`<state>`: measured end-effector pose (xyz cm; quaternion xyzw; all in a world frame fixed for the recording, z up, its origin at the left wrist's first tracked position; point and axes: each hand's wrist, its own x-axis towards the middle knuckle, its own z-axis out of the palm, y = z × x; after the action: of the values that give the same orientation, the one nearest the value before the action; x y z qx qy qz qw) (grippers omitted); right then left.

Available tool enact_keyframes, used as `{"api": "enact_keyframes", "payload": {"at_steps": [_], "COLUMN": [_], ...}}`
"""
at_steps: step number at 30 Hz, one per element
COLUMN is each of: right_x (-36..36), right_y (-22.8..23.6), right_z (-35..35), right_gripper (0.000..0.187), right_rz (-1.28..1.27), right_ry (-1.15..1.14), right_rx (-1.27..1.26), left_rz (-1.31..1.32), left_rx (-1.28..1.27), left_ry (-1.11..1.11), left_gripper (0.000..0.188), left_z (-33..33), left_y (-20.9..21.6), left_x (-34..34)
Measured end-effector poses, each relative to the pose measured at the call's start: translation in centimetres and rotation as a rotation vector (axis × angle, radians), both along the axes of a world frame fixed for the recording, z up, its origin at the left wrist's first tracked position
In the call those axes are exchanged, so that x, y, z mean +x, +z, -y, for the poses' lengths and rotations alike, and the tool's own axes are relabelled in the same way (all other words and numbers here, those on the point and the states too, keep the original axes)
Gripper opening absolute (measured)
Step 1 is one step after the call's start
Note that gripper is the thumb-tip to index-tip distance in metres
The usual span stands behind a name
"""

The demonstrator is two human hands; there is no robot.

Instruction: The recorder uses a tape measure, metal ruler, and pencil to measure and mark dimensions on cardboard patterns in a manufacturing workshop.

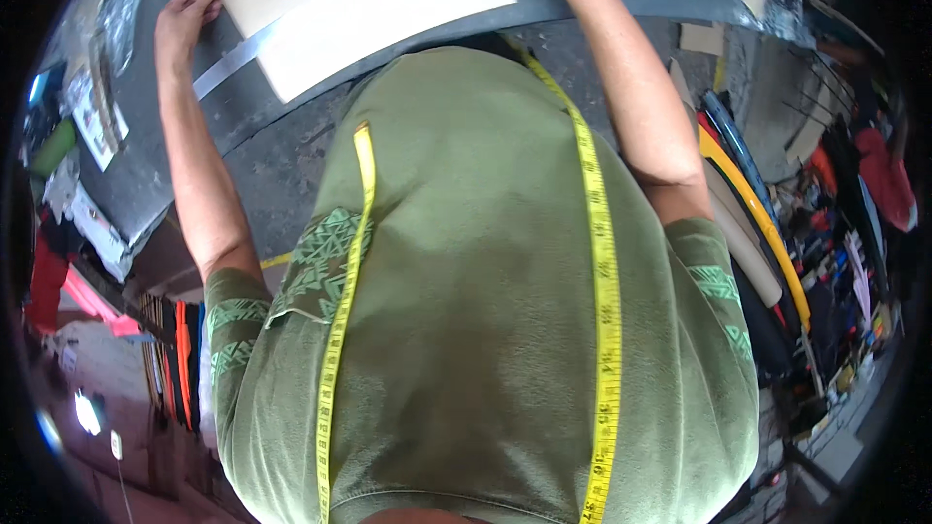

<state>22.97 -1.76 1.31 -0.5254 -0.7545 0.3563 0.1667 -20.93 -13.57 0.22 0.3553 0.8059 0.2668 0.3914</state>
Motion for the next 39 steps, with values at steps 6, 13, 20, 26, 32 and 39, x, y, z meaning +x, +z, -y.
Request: {"api": "enact_keyframes", "payload": {"at_steps": [6,13,20,26,32,39], "right_x": [0.1,-0.5,-0.5,-0.2,1.7,-0.2], "right_y": [1.6,0.7,0.9,0.4,-1.3,1.0], "right_z": [0.3,0.2,0.1,0.0,-1.8,0.1], "right_gripper": [0.035,0.038,0.039,0.038,0.05,0.053], "right_rz": [0.084,0.081,0.126,0.081,0.228,0.155], "right_ry": [-0.03,0.032,0.051,0.063,0.12,0.063], "right_rx": [-0.013,0.018,0.031,0.084,0.043,-0.064], "left_rz": [-0.096,-0.149,-0.024,-0.055,-0.097,-0.128], "left_rx": [0.031,0.003,0.089,0.075,0.034,0.033], "left_ry": [0.073,0.07,0.037,0.045,0.049,0.006], "left_gripper": [0.02,0.019,0.02,0.018,0.019,0.023], "left_z": [-1.0,-0.5,-0.3,-0.4,-0.5,0.1], "left_y": [4.0,3.5,1.9,2.4,3.2,1.9], "left_x": [5.0,3.6,2.5,3.1,3.2,2.9]}}
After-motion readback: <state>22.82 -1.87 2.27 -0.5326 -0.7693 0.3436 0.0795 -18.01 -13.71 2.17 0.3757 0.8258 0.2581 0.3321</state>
